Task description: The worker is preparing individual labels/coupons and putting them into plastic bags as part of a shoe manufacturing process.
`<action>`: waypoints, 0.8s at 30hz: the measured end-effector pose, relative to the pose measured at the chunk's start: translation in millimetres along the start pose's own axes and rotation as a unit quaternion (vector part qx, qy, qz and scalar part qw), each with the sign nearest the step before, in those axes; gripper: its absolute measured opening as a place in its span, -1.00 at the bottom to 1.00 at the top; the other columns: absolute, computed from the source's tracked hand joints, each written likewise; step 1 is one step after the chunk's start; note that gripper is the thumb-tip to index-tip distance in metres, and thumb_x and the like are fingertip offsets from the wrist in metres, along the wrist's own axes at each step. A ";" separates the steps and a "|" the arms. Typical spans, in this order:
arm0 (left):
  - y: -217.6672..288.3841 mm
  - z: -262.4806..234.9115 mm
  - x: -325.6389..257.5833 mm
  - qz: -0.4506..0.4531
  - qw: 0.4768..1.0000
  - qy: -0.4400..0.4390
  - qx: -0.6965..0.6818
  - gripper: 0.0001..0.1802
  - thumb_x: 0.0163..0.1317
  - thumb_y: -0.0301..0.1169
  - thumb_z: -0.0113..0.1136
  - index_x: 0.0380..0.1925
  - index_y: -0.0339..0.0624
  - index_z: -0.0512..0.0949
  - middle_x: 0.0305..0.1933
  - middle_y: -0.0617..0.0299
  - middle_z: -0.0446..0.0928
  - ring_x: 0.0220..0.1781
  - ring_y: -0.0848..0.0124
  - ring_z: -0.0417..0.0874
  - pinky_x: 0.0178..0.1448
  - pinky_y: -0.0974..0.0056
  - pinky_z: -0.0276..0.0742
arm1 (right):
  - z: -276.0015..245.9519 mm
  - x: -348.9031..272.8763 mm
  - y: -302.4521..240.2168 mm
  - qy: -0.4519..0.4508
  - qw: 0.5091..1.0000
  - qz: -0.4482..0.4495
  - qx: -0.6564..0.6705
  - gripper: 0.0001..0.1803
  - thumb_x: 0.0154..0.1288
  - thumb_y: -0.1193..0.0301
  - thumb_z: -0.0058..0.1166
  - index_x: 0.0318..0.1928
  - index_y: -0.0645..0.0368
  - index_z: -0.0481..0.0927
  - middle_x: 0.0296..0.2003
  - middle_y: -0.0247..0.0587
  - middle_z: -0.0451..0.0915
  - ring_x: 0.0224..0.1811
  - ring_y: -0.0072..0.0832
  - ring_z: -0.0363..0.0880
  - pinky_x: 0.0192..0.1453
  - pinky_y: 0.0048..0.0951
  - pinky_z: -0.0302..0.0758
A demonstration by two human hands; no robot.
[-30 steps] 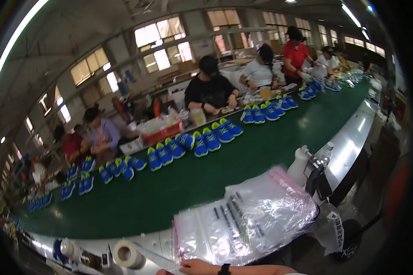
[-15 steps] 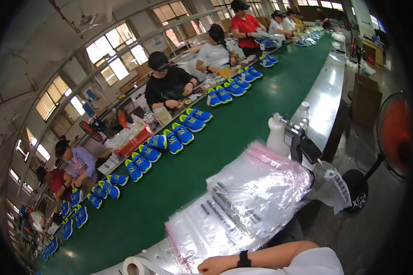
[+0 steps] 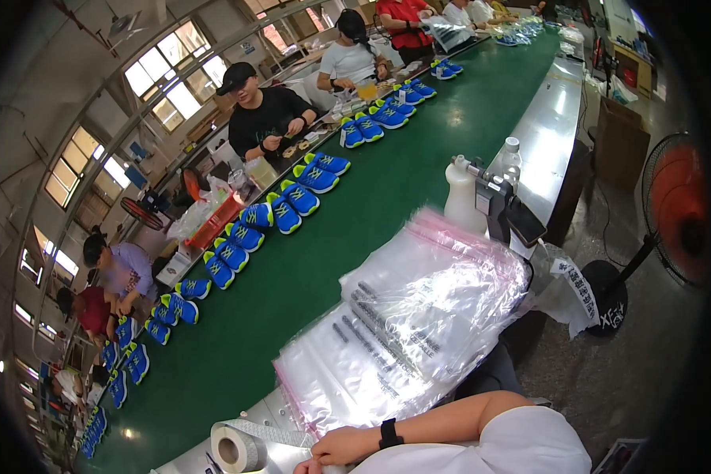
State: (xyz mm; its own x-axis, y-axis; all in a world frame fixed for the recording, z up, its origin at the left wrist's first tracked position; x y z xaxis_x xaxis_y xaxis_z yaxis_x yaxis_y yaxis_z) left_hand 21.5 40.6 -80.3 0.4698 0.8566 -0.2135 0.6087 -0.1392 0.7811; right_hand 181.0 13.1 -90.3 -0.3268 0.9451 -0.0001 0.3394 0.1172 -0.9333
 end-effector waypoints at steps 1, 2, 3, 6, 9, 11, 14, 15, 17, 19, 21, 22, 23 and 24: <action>-7.9 -2.0 3.1 0.029 1.000 0.001 -0.004 -0.71 0.31 -0.27 -0.06 -0.21 -0.28 0.50 -0.28 -0.08 0.54 -0.24 0.20 0.54 -0.14 0.23 0.42 | 4.9 0.7 3.9 0.022 0.999 -0.021 0.012 -0.74 0.26 0.28 -0.13 -0.31 0.24 0.45 -0.46 -0.07 0.50 -0.39 -0.23 0.44 -0.24 -0.34 0.36; -11.5 -4.3 5.1 0.059 0.998 0.002 -0.009 -0.70 0.31 -0.27 -0.07 -0.23 -0.30 0.50 -0.30 -0.09 0.54 -0.27 0.18 0.54 -0.17 0.21 0.42 | 5.4 -0.7 5.7 0.022 0.999 -0.021 0.013 -0.74 0.26 0.28 -0.13 -0.31 0.24 0.45 -0.46 -0.07 0.50 -0.39 -0.23 0.44 -0.24 -0.34 0.36; -13.6 -6.2 4.4 0.027 1.000 0.009 -0.008 -0.69 0.33 -0.28 -0.11 -0.28 -0.33 0.50 -0.38 -0.02 0.52 -0.38 0.28 0.50 -0.27 0.26 0.40 | 6.7 -2.0 6.0 0.036 0.996 -0.044 0.066 -0.76 0.25 0.28 -0.13 -0.35 0.21 0.45 -0.49 -0.08 0.49 -0.43 -0.24 0.43 -0.28 -0.33 0.35; 17.5 -8.7 -5.6 0.004 0.992 0.011 -0.125 -0.67 0.33 -0.28 -0.13 -0.41 -0.35 0.46 -0.50 0.11 0.44 -0.47 0.41 0.39 -0.36 0.31 0.34 | 1.8 -12.6 1.7 0.040 0.989 -0.061 0.131 -0.77 0.24 0.28 -0.16 -0.38 0.18 0.43 -0.51 -0.08 0.49 -0.46 -0.20 0.41 -0.33 -0.31 0.34; 10.6 -18.5 -3.5 0.012 0.984 0.084 -0.160 -0.65 0.34 -0.30 -0.13 -0.55 -0.33 0.37 -0.60 0.26 0.30 -0.53 0.51 0.25 -0.45 0.35 0.23 | 2.8 -30.0 13.2 0.024 1.000 -0.002 -0.008 -0.73 0.25 0.24 -0.14 -0.36 0.20 0.46 -0.50 -0.07 0.48 -0.44 -0.18 0.43 -0.33 -0.26 0.34; -18.3 -33.6 13.2 0.017 0.964 0.109 -0.241 -0.73 0.33 -0.35 -0.15 -0.43 -0.34 0.40 -0.49 0.20 0.41 -0.47 0.44 0.40 -0.39 0.36 0.36 | 3.0 -50.1 18.3 -0.031 0.999 0.012 -0.040 -0.70 0.22 0.20 -0.12 -0.39 0.19 0.49 -0.48 -0.08 0.51 -0.41 -0.19 0.47 -0.31 -0.25 0.36; 18.1 -29.9 5.6 0.065 0.964 0.138 -0.215 -0.68 0.33 -0.29 -0.11 -0.49 -0.31 0.40 -0.62 0.28 0.25 -0.53 0.50 0.22 -0.42 0.34 0.21 | -4.1 -45.7 11.9 -0.051 0.994 0.089 -0.028 -0.64 0.21 0.10 -0.10 -0.41 0.13 0.54 -0.43 -0.09 0.55 -0.34 -0.19 0.51 -0.26 -0.24 0.40; 17.0 -24.6 12.7 0.106 0.975 0.059 -0.185 -0.71 0.30 -0.42 -0.21 -0.24 -0.42 0.47 -0.29 0.04 0.56 -0.28 0.32 0.58 -0.12 0.32 0.49 | -14.0 -39.7 5.0 0.073 0.996 0.037 -0.023 -0.66 0.22 0.10 -0.10 -0.38 0.10 0.53 -0.43 -0.08 0.54 -0.35 -0.14 0.51 -0.26 -0.22 0.40; 24.6 -1.8 29.3 0.228 0.968 -0.028 -0.098 -0.70 0.24 -0.46 -0.12 -0.12 -0.38 0.49 -0.10 -0.01 0.54 -0.04 0.21 0.54 0.08 0.22 0.38 | -33.7 -24.5 14.8 0.273 0.956 0.057 -0.089 -0.73 0.19 0.19 0.00 -0.35 0.14 0.52 -0.31 -0.08 0.51 -0.21 -0.14 0.46 -0.15 -0.20 0.39; 17.7 23.2 43.1 0.260 0.963 -0.055 0.033 -0.69 0.21 -0.40 -0.03 -0.09 -0.37 0.44 -0.01 -0.11 0.46 0.07 0.00 0.44 0.16 0.17 0.33 | -51.5 -6.3 23.9 0.348 0.902 0.066 -0.249 -0.61 0.01 0.20 0.22 -0.31 0.25 0.46 -0.31 0.02 0.44 -0.20 -0.06 0.40 -0.12 -0.24 0.36; 18.3 34.3 46.9 0.249 0.966 -0.065 0.041 -0.66 0.20 -0.35 0.00 -0.09 -0.35 0.43 0.01 -0.12 0.44 0.13 -0.02 0.39 0.21 0.14 0.28 | -52.7 -1.5 21.7 0.379 0.849 0.081 -0.360 -0.60 -0.10 0.23 0.26 -0.36 0.25 0.45 -0.28 -0.06 0.41 -0.17 -0.10 0.37 -0.06 -0.23 0.31; 13.0 35.9 44.0 0.299 0.954 -0.007 0.034 -0.65 0.21 -0.33 0.00 -0.08 -0.35 0.43 0.03 -0.12 0.44 0.15 -0.01 0.38 0.22 0.14 0.28 | -49.1 -0.4 23.3 0.414 0.808 0.031 -0.418 -0.63 -0.12 0.27 0.26 -0.38 0.24 0.45 -0.26 -0.09 0.39 -0.15 -0.13 0.36 -0.05 -0.22 0.30; 10.9 32.9 45.2 0.281 0.959 0.007 0.030 -0.65 0.21 -0.33 0.00 -0.08 -0.35 0.43 0.03 -0.12 0.44 0.15 -0.01 0.38 0.22 0.14 0.28 | -47.1 2.2 31.5 0.399 0.815 0.041 -0.418 -0.65 -0.11 0.30 0.24 -0.36 0.25 0.47 -0.22 -0.12 0.39 -0.12 -0.18 0.34 -0.02 -0.22 0.27; 9.5 31.1 47.7 0.266 0.964 -0.005 0.022 -0.64 0.22 -0.32 -0.01 -0.07 -0.35 0.43 0.04 -0.12 0.43 0.16 0.00 0.37 0.22 0.13 0.27 | -47.3 6.1 40.6 0.387 0.819 0.050 -0.421 -0.67 -0.10 0.34 0.23 -0.34 0.26 0.48 -0.18 -0.15 0.38 -0.08 -0.23 0.32 0.01 -0.23 0.24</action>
State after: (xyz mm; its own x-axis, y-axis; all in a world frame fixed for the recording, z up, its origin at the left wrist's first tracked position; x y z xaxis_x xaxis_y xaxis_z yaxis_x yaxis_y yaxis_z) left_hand 69.6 64.7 -101.2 0.7295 0.6526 0.2047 0.3061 -0.5791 0.7556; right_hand 234.5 38.0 -111.2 0.2867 0.8345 0.4705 0.9245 -0.1122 -0.3644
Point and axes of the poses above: each hand's wrist, its own x-axis towards the middle knuckle, its own z-axis out of the palm, y = z × x, the point moved 3 cm from there along x, towards the middle knuckle
